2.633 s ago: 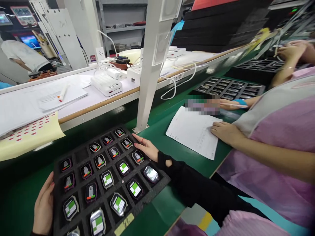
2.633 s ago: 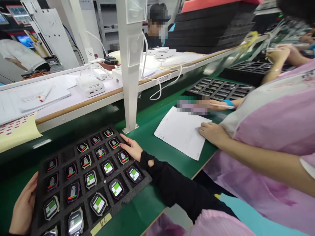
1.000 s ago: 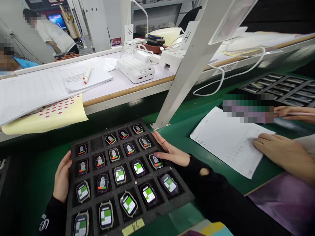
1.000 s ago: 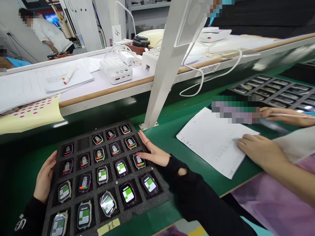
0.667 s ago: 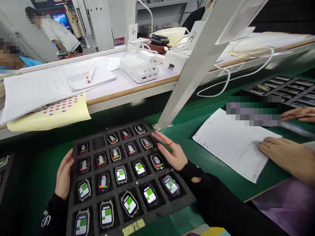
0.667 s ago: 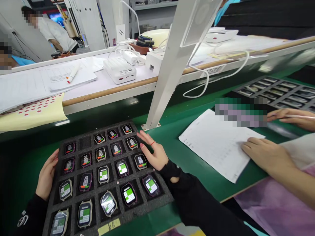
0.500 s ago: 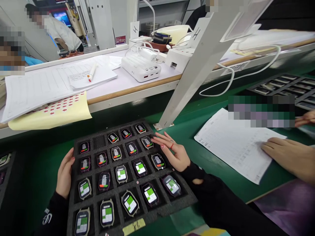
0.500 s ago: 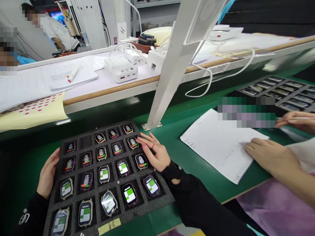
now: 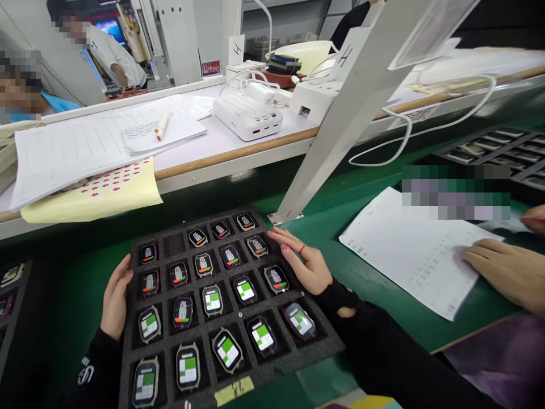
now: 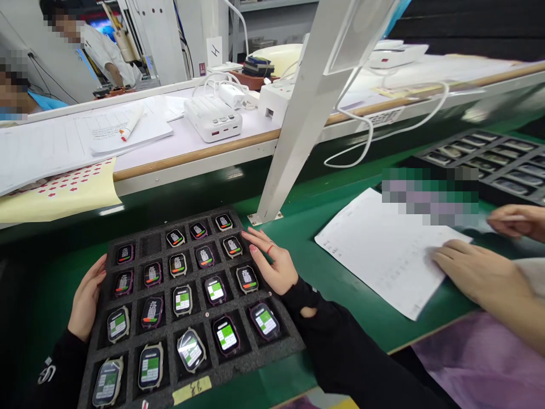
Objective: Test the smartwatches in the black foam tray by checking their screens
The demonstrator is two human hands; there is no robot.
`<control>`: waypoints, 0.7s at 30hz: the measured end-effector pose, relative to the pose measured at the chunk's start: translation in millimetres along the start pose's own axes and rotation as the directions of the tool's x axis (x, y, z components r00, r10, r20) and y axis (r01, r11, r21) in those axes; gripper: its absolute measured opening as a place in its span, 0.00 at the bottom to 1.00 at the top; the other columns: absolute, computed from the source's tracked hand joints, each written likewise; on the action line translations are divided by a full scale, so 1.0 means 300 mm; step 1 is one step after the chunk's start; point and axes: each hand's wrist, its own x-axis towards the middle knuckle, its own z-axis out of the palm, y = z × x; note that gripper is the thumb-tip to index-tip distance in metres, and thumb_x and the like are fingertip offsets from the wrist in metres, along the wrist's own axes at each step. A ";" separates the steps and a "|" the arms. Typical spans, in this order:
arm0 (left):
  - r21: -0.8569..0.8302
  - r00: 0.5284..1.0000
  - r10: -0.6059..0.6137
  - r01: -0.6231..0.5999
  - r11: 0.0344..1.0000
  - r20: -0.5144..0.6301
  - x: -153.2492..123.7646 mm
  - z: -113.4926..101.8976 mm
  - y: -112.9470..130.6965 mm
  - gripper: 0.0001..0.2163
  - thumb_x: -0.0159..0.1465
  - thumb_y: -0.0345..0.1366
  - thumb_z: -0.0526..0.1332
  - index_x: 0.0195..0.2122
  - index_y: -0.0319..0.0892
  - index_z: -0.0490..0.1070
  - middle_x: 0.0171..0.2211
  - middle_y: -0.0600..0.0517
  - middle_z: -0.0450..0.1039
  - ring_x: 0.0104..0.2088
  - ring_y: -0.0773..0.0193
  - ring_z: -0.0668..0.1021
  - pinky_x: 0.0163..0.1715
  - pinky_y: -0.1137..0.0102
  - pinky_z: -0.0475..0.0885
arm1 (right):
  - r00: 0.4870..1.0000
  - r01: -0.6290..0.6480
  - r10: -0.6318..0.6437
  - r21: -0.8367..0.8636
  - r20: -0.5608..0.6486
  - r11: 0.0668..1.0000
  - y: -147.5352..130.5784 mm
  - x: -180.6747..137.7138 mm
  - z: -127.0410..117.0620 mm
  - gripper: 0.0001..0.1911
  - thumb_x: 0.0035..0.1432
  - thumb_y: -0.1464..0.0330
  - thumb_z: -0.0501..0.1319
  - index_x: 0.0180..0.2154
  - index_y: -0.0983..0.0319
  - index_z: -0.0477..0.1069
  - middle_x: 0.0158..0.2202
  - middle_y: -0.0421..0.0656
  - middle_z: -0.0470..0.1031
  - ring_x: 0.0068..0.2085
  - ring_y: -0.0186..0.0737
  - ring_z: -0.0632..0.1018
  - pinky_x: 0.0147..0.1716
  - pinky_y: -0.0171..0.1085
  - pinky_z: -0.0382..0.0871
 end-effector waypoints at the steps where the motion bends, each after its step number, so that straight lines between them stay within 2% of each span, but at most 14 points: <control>1: 0.000 1.000 0.000 0.000 1.000 -0.001 0.002 -0.001 -0.002 0.23 0.57 0.39 0.63 0.55 0.45 0.71 0.59 0.50 0.69 0.62 0.51 0.66 0.65 0.58 0.56 | 1.000 -0.011 0.011 0.001 -0.002 1.000 0.002 -0.001 0.000 0.17 0.70 0.64 0.53 0.55 0.58 0.72 0.59 0.45 0.69 0.62 0.47 0.65 0.65 0.51 0.52; 13: 0.022 1.000 0.014 -0.014 1.000 0.010 0.003 -0.007 -0.002 0.23 0.57 0.40 0.63 0.55 0.46 0.71 0.60 0.50 0.68 0.63 0.51 0.65 0.65 0.57 0.55 | 1.000 -0.030 0.030 0.013 -0.007 0.999 0.007 0.001 0.002 0.17 0.70 0.63 0.53 0.55 0.58 0.72 0.57 0.46 0.70 0.61 0.48 0.66 0.64 0.51 0.54; 21: 0.058 1.000 -0.024 0.025 0.998 -0.017 0.011 -0.008 0.006 0.22 0.57 0.39 0.63 0.54 0.49 0.71 0.60 0.55 0.67 0.63 0.54 0.64 0.66 0.59 0.53 | 0.996 -0.078 0.080 0.053 -0.031 0.996 0.010 0.007 0.005 0.18 0.69 0.59 0.54 0.54 0.58 0.73 0.57 0.48 0.70 0.61 0.50 0.67 0.63 0.54 0.55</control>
